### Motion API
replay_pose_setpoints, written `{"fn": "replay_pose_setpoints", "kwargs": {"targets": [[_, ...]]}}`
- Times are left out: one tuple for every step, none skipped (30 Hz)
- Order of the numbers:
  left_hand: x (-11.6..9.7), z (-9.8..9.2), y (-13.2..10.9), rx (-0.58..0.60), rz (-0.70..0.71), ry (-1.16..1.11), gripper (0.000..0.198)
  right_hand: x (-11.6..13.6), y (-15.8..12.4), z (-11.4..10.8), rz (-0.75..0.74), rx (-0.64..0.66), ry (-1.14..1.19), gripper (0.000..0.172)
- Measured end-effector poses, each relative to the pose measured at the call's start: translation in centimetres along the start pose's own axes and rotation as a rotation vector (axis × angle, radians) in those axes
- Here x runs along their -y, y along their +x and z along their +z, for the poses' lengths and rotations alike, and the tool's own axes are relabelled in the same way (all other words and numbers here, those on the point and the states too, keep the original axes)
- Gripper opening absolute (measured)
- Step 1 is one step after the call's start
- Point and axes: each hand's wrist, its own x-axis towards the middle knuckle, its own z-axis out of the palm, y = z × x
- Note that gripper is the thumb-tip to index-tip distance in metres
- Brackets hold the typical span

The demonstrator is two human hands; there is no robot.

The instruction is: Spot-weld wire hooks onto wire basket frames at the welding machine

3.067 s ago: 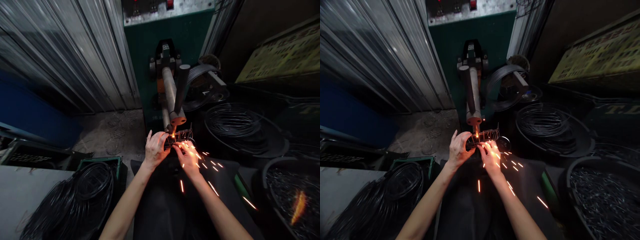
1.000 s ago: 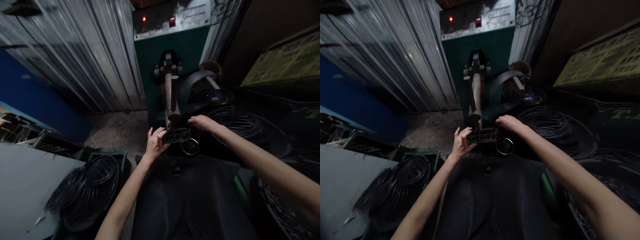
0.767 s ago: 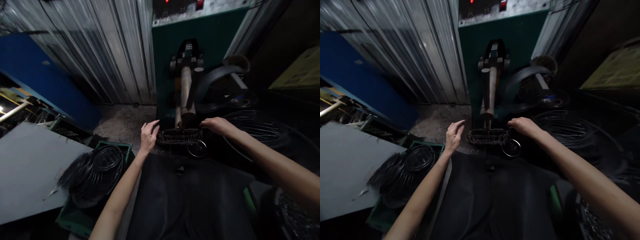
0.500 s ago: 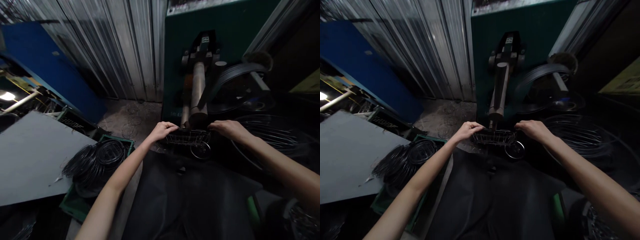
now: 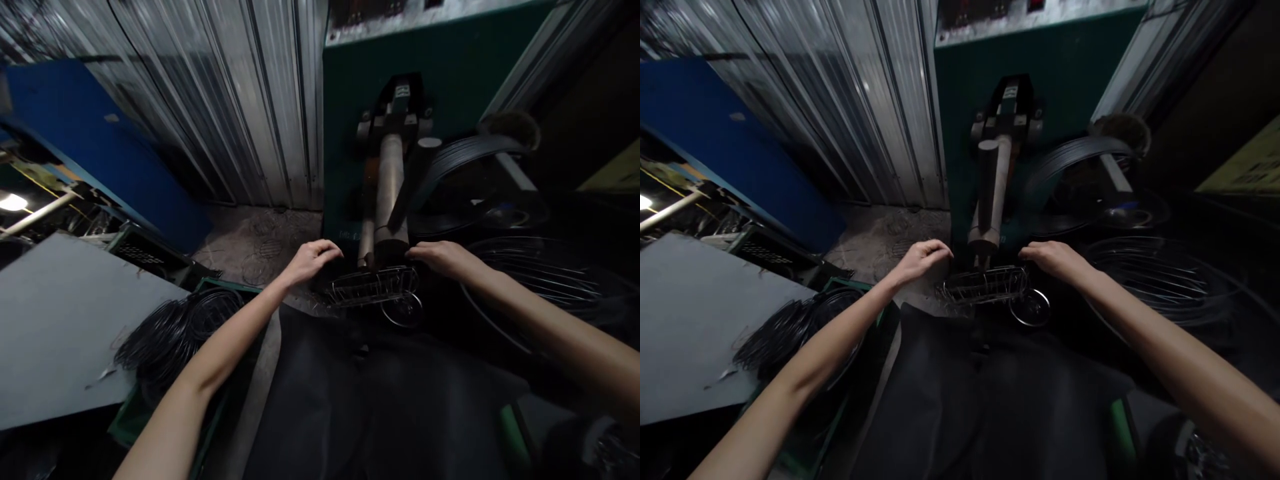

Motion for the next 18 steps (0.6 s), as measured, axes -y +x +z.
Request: {"fn": "replay_pose_setpoints", "kwargs": {"targets": [[-0.3,-0.4,-0.3,-0.039,0.007,-0.019,0.028,-0.2,-0.2,0.2,-0.009,-0.007,0.030,0.034],[-0.6,-0.8,-0.7,-0.099,0.005,-0.031,0.028,-0.4,-0.4,0.4,-0.012,-0.016,0.059,0.034],[-1.0,-0.9,-1.3,-0.173,-0.006,-0.040,0.028,-0.6,-0.7,0.5,-0.012,-0.024,0.085,0.033],[-1.5,-0.9,-2.0,-0.250,-0.022,-0.047,0.029,-0.7,-1.0,0.6,-0.014,-0.027,0.112,0.033],[-1.9,-0.7,-2.8,-0.321,-0.041,-0.057,0.029,-0.8,-1.3,0.6,-0.020,-0.027,0.137,0.032],[-2.2,-0.2,-3.8,-0.374,-0.062,-0.068,0.029,-0.8,-1.5,0.6,-0.025,-0.027,0.159,0.031],[-2.4,0.4,-4.8,-0.404,-0.083,-0.081,0.029,-0.8,-1.8,0.6,-0.031,-0.028,0.178,0.029],[-2.6,1.2,-5.8,-0.408,-0.105,-0.096,0.028,-0.7,-2.1,0.6,-0.033,-0.032,0.193,0.029],[-2.6,2.1,-6.8,-0.402,-0.127,-0.109,0.027,-0.6,-2.4,0.5,-0.031,-0.039,0.203,0.028],[-2.5,2.9,-7.7,-0.402,-0.147,-0.118,0.026,-0.6,-2.6,0.5,-0.024,-0.047,0.209,0.027],[-2.4,3.7,-8.5,-0.418,-0.161,-0.124,0.025,-0.5,-2.8,0.6,-0.017,-0.054,0.211,0.027],[-2.2,4.3,-9.0,-0.448,-0.172,-0.125,0.025,-0.5,-2.9,0.6,-0.010,-0.060,0.212,0.027],[-2.1,4.7,-9.4,-0.485,-0.175,-0.117,0.024,-0.5,-3.0,0.7,-0.006,-0.064,0.214,0.027],[-2.0,5.0,-9.5,-0.519,-0.166,-0.097,0.024,-0.6,-3.1,0.9,-0.004,-0.067,0.215,0.027],[-2.0,5.1,-9.4,-0.540,-0.142,-0.061,0.023,-0.6,-3.1,1.0,-0.002,-0.070,0.216,0.027],[-2.0,5.0,-9.1,-0.545,-0.106,-0.004,0.023,-0.7,-3.1,1.1,-0.001,-0.074,0.217,0.027],[-2.1,4.9,-8.6,-0.538,-0.065,0.071,0.022,-0.8,-3.1,1.3,-0.001,-0.077,0.219,0.027],[-2.2,4.6,-7.9,-0.517,-0.024,0.154,0.022,-0.8,-3.1,1.4,-0.001,-0.082,0.223,0.027]]}}
